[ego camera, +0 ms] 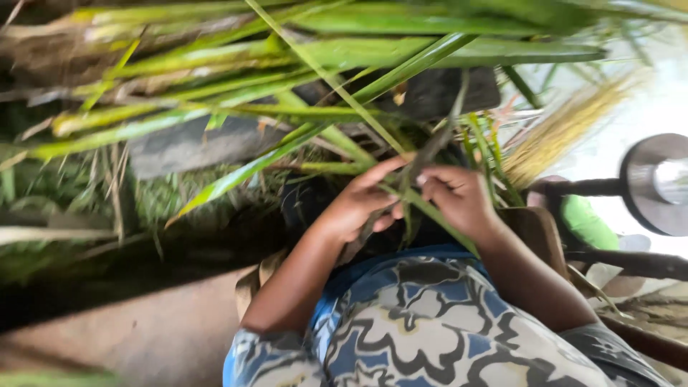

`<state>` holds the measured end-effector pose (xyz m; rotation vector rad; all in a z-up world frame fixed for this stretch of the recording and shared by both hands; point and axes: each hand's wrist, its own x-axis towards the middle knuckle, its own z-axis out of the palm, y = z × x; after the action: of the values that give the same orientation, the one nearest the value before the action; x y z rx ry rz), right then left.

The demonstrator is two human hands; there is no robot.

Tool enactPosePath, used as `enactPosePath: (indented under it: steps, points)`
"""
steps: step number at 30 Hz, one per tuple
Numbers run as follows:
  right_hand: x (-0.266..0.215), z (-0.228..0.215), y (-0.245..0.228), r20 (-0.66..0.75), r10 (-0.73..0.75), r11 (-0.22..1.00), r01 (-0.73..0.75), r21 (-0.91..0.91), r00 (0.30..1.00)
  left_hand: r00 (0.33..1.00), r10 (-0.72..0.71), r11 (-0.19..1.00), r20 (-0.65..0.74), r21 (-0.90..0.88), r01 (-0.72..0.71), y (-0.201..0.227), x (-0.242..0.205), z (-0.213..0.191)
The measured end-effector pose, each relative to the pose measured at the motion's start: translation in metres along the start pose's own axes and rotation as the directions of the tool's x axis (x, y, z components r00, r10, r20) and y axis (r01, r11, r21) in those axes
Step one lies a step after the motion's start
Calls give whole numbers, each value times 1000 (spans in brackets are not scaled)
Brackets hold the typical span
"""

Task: Stripping fibers from long green leaves using a knife

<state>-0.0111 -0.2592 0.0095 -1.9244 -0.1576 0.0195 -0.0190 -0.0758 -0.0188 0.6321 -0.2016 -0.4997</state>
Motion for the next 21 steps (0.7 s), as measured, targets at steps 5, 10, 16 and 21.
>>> enactPosePath:
  steps: [5, 10, 16, 21]
  points:
    - [-5, -4, 0, 45, -14, 997, 11, 77, 999, 996, 12, 999, -91, 52, -7, 20, -5, -23]
    - [-10, -32, 15, 141, -33, 996, 22, 81, 989, 986, 108, 992, -127, 72, -99, 46, -12, -40]
    - [-10, -82, 35, 167, -50, 993, 66, -95, 985, 966, 222, 975, -129, 58, -216, 70, -21, -53]
    - [-7, -111, 56, -163, -4, 1000, 7, 19, 987, 866, 465, 852, -184, -175, -494, 72, -17, -48]
